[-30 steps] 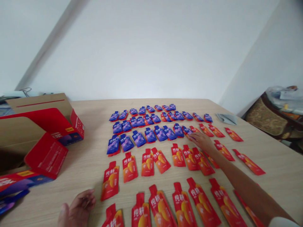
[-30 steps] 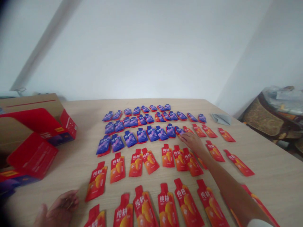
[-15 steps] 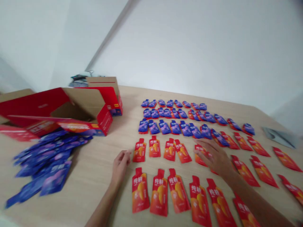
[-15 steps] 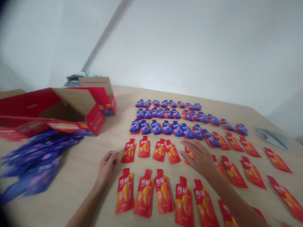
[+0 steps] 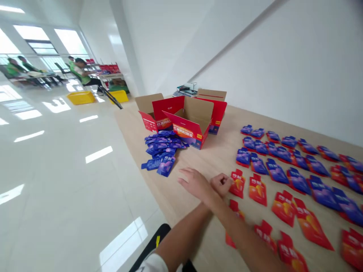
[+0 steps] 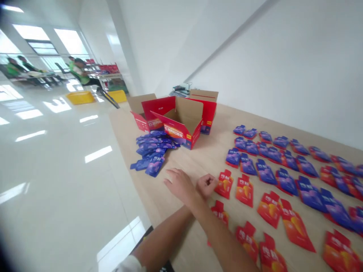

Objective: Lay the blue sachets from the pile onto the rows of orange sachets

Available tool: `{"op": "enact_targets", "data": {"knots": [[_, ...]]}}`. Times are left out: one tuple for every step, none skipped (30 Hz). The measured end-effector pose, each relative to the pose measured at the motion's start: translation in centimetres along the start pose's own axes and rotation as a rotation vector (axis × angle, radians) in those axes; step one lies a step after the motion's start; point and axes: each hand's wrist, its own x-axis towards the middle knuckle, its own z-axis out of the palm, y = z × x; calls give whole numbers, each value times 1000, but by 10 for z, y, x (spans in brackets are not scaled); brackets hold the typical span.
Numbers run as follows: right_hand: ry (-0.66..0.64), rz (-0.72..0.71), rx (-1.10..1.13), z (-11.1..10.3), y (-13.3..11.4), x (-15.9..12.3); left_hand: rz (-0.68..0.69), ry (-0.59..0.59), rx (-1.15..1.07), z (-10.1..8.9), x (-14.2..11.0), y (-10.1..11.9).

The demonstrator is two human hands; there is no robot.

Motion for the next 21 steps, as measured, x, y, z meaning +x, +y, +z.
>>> {"op": "enact_targets", "data": {"knots": [[-3,34,16,17,-3,19,7,-16,3,-1,0,-1],[15,84,22,33,-7,35,13,-39,-2,-2,1,-1],[51,145,16,48,-9,50,15,-62,-17,-4,1,-2],[97,205,3,60,-12,62,12,-79,-36,-5,2,-3],[142,257,-14,70,-14,73,3,-88,-57,-7,2,-3],[174,297,-29,78,-15,81,-9,-82,-79,-8,3,-4],[191,329,-39,84,-16,88,-21,-74,-99,-9,4,-4],[194,354,-44,89,-17,93,-27,-64,-113,-10,4,-4],[187,374,-41,92,-17,97,-27,-57,-122,-10,5,-3],[176,389,-31,95,-16,100,-24,-55,-129,-10,5,-3],[167,404,-12,97,-15,102,-22,-58,-132,-10,5,-3],[163,418,16,98,-13,104,-23,-65,-133,-10,5,-2],[168,434,58,99,-12,105,-27,-74,-131,-10,5,-3],[180,452,117,100,-10,107,-33,-80,-127,-10,5,-3],[197,469,190,101,-8,107,-35,-86,-119,-10,4,-4],[218,477,272,99,-6,107,-32,-90,-107,-9,4,-5],[246,475,351,97,-5,107,-26,-96,-92,-9,4,-7],[275,458,424,92,-5,105,-20,-103,-77,-8,3,-8],[301,428,482,84,-5,101,-19,-108,-61,-8,4,-10],[322,389,520,73,-6,96,-27,-103,-52,-7,5,-12],[342,350,532,60,-7,88,-43,-88,-51,-7,6,-13]]}}
